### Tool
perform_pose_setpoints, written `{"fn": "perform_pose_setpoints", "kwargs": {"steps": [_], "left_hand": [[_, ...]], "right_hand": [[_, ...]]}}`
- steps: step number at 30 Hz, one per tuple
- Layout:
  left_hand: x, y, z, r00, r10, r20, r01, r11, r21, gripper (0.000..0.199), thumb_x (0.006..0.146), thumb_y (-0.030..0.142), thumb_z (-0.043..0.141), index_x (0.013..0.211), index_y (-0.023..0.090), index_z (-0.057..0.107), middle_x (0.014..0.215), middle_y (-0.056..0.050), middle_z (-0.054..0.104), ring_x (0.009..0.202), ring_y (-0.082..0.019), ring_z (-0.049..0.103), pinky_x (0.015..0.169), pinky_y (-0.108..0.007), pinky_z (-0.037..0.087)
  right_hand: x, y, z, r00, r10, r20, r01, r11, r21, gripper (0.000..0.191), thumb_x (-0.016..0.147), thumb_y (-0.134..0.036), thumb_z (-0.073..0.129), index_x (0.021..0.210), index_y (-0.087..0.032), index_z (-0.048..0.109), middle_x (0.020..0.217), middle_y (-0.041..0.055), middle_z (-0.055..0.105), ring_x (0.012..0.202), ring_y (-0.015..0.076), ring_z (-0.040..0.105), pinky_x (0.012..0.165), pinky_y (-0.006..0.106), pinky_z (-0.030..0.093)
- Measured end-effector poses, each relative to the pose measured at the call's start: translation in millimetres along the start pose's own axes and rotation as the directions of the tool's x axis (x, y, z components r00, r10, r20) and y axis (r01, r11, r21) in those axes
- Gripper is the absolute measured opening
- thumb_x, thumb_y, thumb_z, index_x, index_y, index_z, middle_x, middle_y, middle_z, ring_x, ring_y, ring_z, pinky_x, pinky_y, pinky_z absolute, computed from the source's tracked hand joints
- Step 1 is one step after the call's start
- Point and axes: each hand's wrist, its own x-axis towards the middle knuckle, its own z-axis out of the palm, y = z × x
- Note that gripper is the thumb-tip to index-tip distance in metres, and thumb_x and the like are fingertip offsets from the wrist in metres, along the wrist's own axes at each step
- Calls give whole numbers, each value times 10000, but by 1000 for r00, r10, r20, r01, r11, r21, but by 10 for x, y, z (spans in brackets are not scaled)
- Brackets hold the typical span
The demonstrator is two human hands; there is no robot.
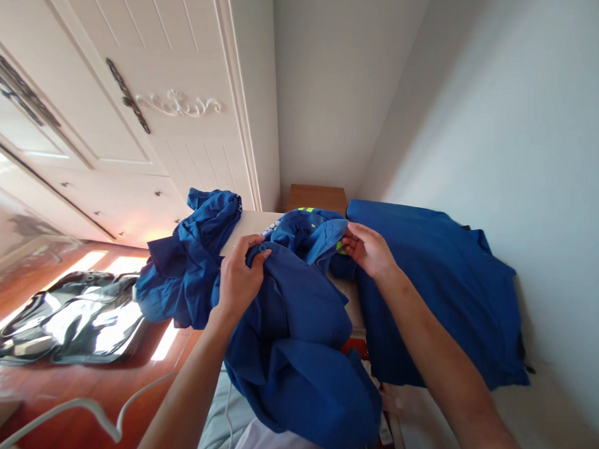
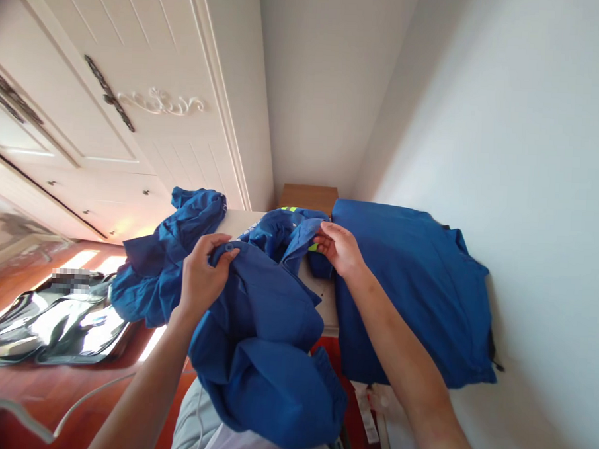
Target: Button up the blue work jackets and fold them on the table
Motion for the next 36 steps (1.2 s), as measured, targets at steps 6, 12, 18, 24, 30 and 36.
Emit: {"fn": "perform_pose_setpoints", "kwargs": {"steps": [6, 12, 18, 24, 30, 36], "left_hand": [[-136, -283, 273, 982, -159, 104, 171, 977, -125, 221, 787, 260, 685, 998, 210, 641, 943, -31, 690, 919, -199, 664, 866, -337, 514], [-265, -304, 335, 985, -170, 7, 170, 975, -141, 205, 810, 277, 657, 1003, 207, 648, 939, -25, 669, 888, -182, 642, 857, -314, 503], [-304, -206, 85, 967, -211, 143, 236, 954, -184, 250, 793, 319, 681, 1010, 198, 653, 914, -30, 657, 810, -166, 628, 744, -278, 518], [-352, -99, -45, 967, -237, 95, 253, 937, -240, 266, 755, 290, 721, 987, 180, 650, 900, -38, 654, 841, -164, 642, 769, -279, 537], [-411, -95, -30, 972, -234, -19, 223, 947, -232, 240, 767, 272, 709, 982, 181, 652, 927, -39, 662, 857, -161, 647, 803, -286, 543], [-478, -156, -21, 976, -218, -25, 208, 954, -216, 212, 793, 274, 705, 982, 187, 662, 905, -31, 657, 814, -150, 641, 756, -259, 537]], "right_hand": [[-304, 291, 19, 992, -2, 124, 55, 902, -428, 404, 678, -535, 784, 773, -170, 638, 693, 5, 616, 600, 120, 543, 496, 223, 398], [-714, 511, 102, 976, -96, 197, 207, 693, -690, 390, 675, -514, 800, 706, -186, 591, 615, -22, 554, 585, 123, 479, 543, 244, 371], [-706, 603, 174, 963, -151, 223, 267, 639, -721, 291, 841, -435, 646, 714, -182, 718, 682, 38, 685, 644, 186, 598, 578, 271, 403], [-653, 608, 225, 892, -25, 451, 360, 643, -676, 255, 861, -387, 621, 912, -198, 784, 878, 56, 758, 794, 224, 679, 682, 296, 491], [-501, 543, 122, 731, 277, 623, 142, 832, -537, 426, 723, -427, 758, 1064, -172, 761, 928, 64, 761, 791, 219, 692, 725, 324, 551], [-491, 525, 169, 668, 286, 687, 211, 813, -543, 320, 747, -453, 734, 824, -145, 777, 729, 31, 697, 624, 141, 584, 558, 222, 450]]}}
